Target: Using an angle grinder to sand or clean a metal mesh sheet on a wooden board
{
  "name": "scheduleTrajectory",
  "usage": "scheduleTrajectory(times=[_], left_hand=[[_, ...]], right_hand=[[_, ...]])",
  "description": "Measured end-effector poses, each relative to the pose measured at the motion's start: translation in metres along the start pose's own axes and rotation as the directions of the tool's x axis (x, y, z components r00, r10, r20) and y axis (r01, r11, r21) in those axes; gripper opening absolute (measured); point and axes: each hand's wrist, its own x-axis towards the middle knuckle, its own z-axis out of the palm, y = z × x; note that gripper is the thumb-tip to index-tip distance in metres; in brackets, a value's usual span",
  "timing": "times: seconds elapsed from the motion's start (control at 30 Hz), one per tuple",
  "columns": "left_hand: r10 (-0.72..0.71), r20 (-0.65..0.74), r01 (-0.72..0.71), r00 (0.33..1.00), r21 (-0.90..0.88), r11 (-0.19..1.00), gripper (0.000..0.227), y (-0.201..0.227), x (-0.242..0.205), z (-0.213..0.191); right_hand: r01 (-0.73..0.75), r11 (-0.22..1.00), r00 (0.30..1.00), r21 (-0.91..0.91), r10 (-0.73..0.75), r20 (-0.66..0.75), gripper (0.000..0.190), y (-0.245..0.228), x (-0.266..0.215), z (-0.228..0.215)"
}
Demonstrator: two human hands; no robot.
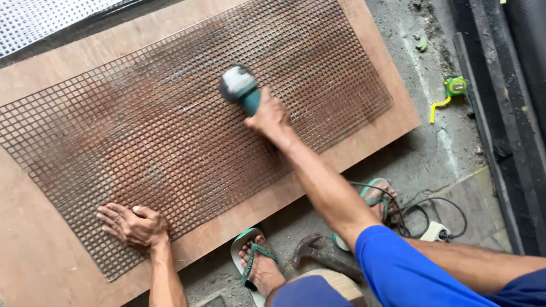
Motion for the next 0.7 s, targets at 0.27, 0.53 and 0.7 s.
scheduleTrajectory(times=[0.27, 0.53, 0.7], left_hand=[[0.054, 0.019, -0.055, 0.998, 0.048, 0.997, 0.068, -0.002, -0.004, -0.003], [0.012, 0.100, -0.023, 0.995, 0.113, 0.993, 0.072, 0.011, 0.002, -0.004], [0.006, 0.065, -0.015, 0.998, 0.133, 0.991, 0.071, -0.006, 0.000, 0.010]], right_hand=[[-0.492, 0.630, 0.836, 0.602, 0.148, 0.529, 0.075, 0.067, 0.003, -0.012], [-0.656, 0.441, 0.751, 0.612, 0.303, 0.587, 0.086, 0.228, 0.012, 0.116], [-0.766, 0.445, 0.639, 0.465, 0.442, 0.630, 0.092, 0.253, 0.030, 0.126]])
